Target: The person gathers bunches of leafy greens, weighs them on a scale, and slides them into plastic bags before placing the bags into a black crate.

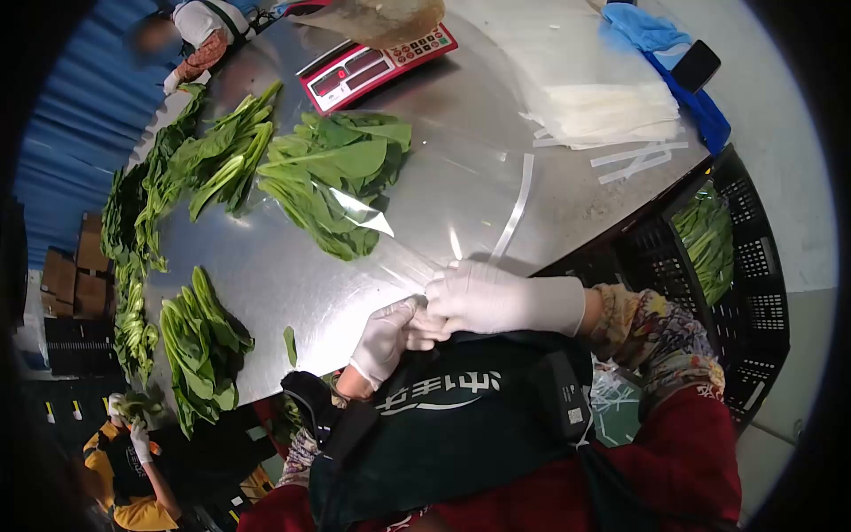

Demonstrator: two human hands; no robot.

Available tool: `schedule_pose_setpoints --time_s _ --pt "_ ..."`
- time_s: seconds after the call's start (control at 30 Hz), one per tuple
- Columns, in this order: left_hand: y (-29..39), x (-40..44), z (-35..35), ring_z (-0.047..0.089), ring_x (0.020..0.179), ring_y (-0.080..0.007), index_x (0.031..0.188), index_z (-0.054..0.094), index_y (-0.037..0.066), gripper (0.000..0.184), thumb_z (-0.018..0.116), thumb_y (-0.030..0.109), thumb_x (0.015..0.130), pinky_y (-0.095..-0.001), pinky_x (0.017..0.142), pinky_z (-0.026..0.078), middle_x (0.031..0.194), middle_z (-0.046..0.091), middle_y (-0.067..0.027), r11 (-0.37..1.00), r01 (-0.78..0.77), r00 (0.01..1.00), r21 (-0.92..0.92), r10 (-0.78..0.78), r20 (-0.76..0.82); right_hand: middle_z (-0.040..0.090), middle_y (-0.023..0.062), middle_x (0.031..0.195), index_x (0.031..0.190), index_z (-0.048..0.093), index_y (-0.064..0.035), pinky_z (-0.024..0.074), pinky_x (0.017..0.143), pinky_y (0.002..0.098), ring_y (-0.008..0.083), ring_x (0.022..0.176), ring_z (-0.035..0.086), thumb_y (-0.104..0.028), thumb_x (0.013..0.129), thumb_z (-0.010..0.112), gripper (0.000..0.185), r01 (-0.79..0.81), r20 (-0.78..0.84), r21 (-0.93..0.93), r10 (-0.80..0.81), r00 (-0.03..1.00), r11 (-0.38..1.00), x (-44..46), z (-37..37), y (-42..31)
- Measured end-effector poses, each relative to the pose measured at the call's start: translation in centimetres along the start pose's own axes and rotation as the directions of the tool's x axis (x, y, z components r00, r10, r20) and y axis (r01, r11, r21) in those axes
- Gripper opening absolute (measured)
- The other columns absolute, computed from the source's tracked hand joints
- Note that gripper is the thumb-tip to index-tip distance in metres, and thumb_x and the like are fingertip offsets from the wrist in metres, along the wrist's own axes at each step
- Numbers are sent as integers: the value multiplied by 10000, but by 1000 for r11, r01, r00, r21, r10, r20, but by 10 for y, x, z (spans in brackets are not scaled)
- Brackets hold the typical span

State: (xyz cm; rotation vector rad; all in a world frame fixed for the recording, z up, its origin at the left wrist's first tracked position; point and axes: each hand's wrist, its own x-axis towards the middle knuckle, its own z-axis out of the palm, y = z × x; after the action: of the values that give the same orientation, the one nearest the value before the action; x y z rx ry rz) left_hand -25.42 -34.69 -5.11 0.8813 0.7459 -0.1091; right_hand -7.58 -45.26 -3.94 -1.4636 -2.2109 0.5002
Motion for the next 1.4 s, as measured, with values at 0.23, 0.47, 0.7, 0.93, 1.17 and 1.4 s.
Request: schedule_pose_setpoints --time_s 0.23,0.47,0.7,0.93,1.17,1.4 --pt "1 -12 -21 660 817 -278 973 550 -7 302 373 237 994 -330 713 529 917 656 -200 999 -46 998 -12 46 37 562 61 847 814 584 -96 429 752 352 233 855 545 -293 798 609 199 -58 -122 89 69 990 994 -14 -9 -14" --pt "1 -16 -18 671 794 -279 982 553 -8 295 385 234 991 -320 677 544 904 660 -198 1000 -21 1000 8 21 22 555 37 849 829 585 -127 404 783 341 201 877 548 -276 830 570 149 -52 -41 -28 51 998 998 -6 -6 -22" --pt "8 -44 -51 664 677 -245 859 593 2 341 443 287 971 -305 601 532 787 671 -133 981 84 996 172 -82 -23 559 88 802 850 609 -92 403 797 374 257 883 548 -205 797 558 135 -437 6 -427 486 874 792 -146 -51 -12" --pt "-12 -60 -131 629 667 -213 967 610 6 201 634 166 848 -311 619 498 839 663 -127 407 89 557 909 736 -384 611 96 951 1065 573 -67 483 732 356 281 892 596 -158 782 547 298 -494 383 -690 846 371 529 -202 -56 15" --pt "11 -18 -102 309 1321 -380 1374 323 21 745 685 114 730 -491 1087 239 1430 333 -185 -217 24 538 976 826 170 511 68 1303 1290 488 -109 472 849 316 221 1166 522 -3 801 465 501 -234 -388 -386 74 919 892 -13 -61 82" --pt "23 -6 -104 570 1099 -251 1229 528 24 431 630 167 835 -337 906 473 1197 581 -126 -253 -363 617 897 656 435 581 47 1234 1213 569 -177 490 791 314 219 1136 550 -127 896 475 334 74 -7 27 -74 997 997 25 -53 150"
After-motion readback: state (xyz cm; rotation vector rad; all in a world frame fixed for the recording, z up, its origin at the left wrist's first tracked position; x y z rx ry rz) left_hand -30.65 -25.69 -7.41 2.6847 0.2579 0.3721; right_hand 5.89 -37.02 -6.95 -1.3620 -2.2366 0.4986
